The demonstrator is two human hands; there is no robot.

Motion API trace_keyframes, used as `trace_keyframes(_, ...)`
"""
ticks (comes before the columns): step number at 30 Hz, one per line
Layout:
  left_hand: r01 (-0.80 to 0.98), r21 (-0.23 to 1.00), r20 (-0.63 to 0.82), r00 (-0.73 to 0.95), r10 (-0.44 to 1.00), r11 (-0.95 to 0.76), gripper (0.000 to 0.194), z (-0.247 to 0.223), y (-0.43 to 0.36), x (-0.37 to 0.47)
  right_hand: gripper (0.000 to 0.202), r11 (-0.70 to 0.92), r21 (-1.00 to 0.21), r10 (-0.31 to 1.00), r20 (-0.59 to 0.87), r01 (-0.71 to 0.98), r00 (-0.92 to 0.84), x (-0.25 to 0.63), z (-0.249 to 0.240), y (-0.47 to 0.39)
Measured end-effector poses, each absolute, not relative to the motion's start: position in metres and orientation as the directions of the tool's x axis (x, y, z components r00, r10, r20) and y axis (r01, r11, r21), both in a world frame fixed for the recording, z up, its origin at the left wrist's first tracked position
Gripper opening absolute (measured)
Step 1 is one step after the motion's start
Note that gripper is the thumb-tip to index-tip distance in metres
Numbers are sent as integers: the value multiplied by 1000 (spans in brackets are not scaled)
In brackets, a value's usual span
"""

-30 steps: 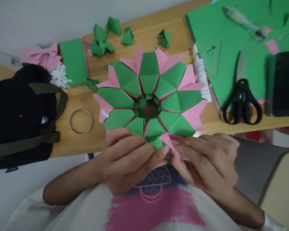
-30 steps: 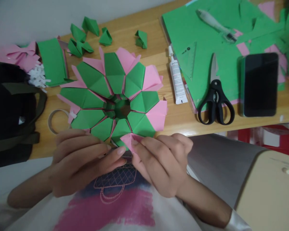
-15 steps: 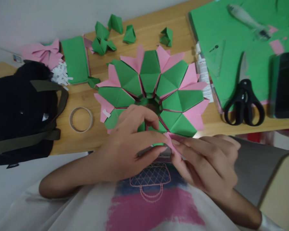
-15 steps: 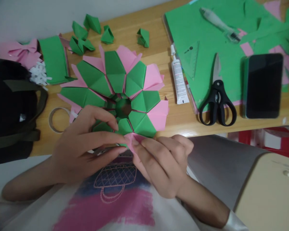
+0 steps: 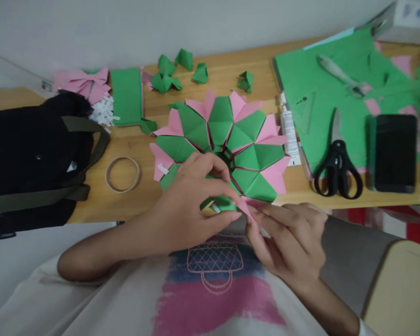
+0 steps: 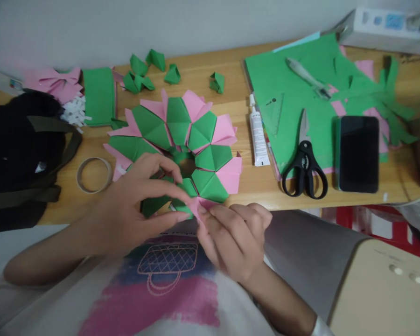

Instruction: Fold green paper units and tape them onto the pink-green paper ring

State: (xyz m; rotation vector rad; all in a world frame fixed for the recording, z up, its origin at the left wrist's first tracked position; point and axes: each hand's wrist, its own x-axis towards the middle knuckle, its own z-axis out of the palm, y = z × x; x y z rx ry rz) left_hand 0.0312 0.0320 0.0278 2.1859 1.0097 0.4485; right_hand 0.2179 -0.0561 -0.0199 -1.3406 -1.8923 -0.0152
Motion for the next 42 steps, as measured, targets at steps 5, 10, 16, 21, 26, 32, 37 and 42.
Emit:
trace_keyframes(5, 601, 562, 117, 623, 774, -569, 18, 29, 33, 25, 17, 401, -425, 759, 650, 811, -35, 214, -22, -55)
trace_keyframes(10, 578, 268, 273, 722, 636, -771, 34, 22, 13, 22, 21, 337, -435, 750, 660, 835, 41, 208, -24, -55)
trace_keyframes(16, 637, 80, 463, 657, 595, -767, 24, 0, -7, 35, 21, 329, -417, 715, 696, 847, 64, 204, -25, -49)
trace_keyframes(21, 641, 115, 535, 604, 591, -759, 13, 0, -5, 35, 20, 352, -505, 710, 693, 788, 127, 200, -25, -42)
trace_keyframes(26, 633, 309, 459, 554, 694, -710, 15, 7, 2, 27, 15, 363, -556, 699, 693, 747, 176, 194, -23, -37)
trace_keyframes(32, 627, 357, 383, 577, 721, -692, 11, 9, 9, 27, 20, 359, -593, 710, 675, 721, 201, 193, -26, -38)
trace_keyframes(37, 629, 325, 351, 614, 707, -707, 11, 5, 9, 34, 21, 330, -608, 723, 655, 722, 221, 194, -30, -44)
trace_keyframes(42, 645, 442, 217, 597, 772, -623, 19, 11, 16, 37, 18, 282, -638, 734, 624, 717, 267, 195, -34, -46)
